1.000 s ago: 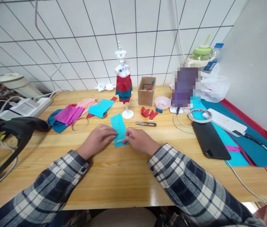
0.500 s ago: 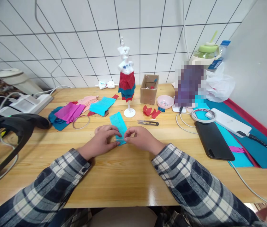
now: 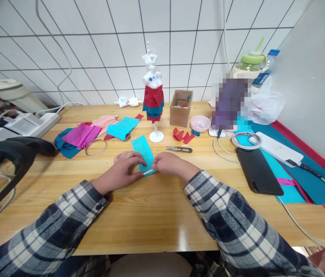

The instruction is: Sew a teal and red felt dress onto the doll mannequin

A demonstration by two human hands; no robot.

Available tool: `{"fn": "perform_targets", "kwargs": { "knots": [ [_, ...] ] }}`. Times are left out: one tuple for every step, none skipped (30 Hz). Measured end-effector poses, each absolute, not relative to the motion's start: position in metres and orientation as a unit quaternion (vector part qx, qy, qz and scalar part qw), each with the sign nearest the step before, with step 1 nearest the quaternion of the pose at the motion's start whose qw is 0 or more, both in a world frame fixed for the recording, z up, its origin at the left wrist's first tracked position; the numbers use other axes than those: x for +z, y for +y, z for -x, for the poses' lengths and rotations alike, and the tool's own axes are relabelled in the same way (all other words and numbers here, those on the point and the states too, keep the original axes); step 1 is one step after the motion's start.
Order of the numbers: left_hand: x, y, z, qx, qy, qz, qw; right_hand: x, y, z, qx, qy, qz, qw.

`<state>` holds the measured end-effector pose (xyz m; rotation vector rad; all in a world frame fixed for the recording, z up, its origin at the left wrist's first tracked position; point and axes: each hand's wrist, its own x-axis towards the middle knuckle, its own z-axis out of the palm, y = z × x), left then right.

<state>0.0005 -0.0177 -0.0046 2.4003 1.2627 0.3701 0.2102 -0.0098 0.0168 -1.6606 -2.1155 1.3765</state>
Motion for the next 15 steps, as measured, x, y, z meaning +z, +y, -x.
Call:
{"fn": "perform_targets", "kwargs": {
  "knots": [
    [-0.004, -0.018, 0.000, 0.132, 0.452, -0.859, 0.201, 0.018, -0.007, -0.208, 0.427, -0.709, 0.560, 0.040],
    [-0.004, -0.018, 0.000, 0.132, 0.452, -0.859, 0.201, 0.019, -0.006, -0.206, 0.409, -0.714, 0.568, 0.026],
    [-0.004, -0.018, 0.000, 0.133, 0.452, -0.859, 0.200, 0.019, -0.005, -0.205, 0.400, -0.716, 0.572, 0.020],
    [-0.004, -0.018, 0.000, 0.132, 0.452, -0.859, 0.200, 0.019, -0.004, -0.204, 0.396, -0.716, 0.574, 0.017],
    [-0.005, -0.018, 0.000, 0.133, 0.451, -0.860, 0.199, 0.019, -0.005, -0.204, 0.390, -0.717, 0.577, 0.014],
    [-0.005, -0.018, 0.000, 0.132, 0.451, -0.860, 0.198, 0.018, -0.005, -0.204, 0.384, -0.718, 0.581, 0.013],
    [-0.005, -0.018, 0.000, 0.132, 0.452, -0.860, 0.197, 0.017, -0.007, -0.204, 0.378, -0.718, 0.585, 0.013],
    [-0.005, -0.018, 0.000, 0.131, 0.453, -0.860, 0.195, 0.016, -0.008, -0.204, 0.374, -0.717, 0.588, 0.014],
    [-0.005, -0.018, 0.000, 0.131, 0.454, -0.860, 0.194, 0.014, -0.010, -0.205, 0.371, -0.716, 0.591, 0.017],
    [-0.005, -0.018, 0.000, 0.130, 0.455, -0.860, 0.192, 0.013, -0.012, -0.205, 0.370, -0.715, 0.593, 0.020],
    [-0.005, -0.018, 0.000, 0.131, 0.454, -0.860, 0.191, 0.012, -0.014, -0.205, 0.371, -0.714, 0.593, 0.023],
    [-0.005, -0.018, 0.000, 0.131, 0.453, -0.861, 0.191, 0.010, -0.016, -0.204, 0.373, -0.713, 0.594, 0.025],
    [-0.005, -0.018, 0.000, 0.132, 0.451, -0.862, 0.190, 0.009, -0.019, -0.203, 0.374, -0.712, 0.594, 0.027],
    [-0.005, -0.018, 0.000, 0.133, 0.449, -0.863, 0.190, 0.008, -0.020, -0.203, 0.374, -0.711, 0.595, 0.029],
    [-0.005, -0.018, 0.000, 0.133, 0.448, -0.864, 0.188, 0.008, -0.022, -0.202, 0.372, -0.710, 0.597, 0.030]
  ]
}}
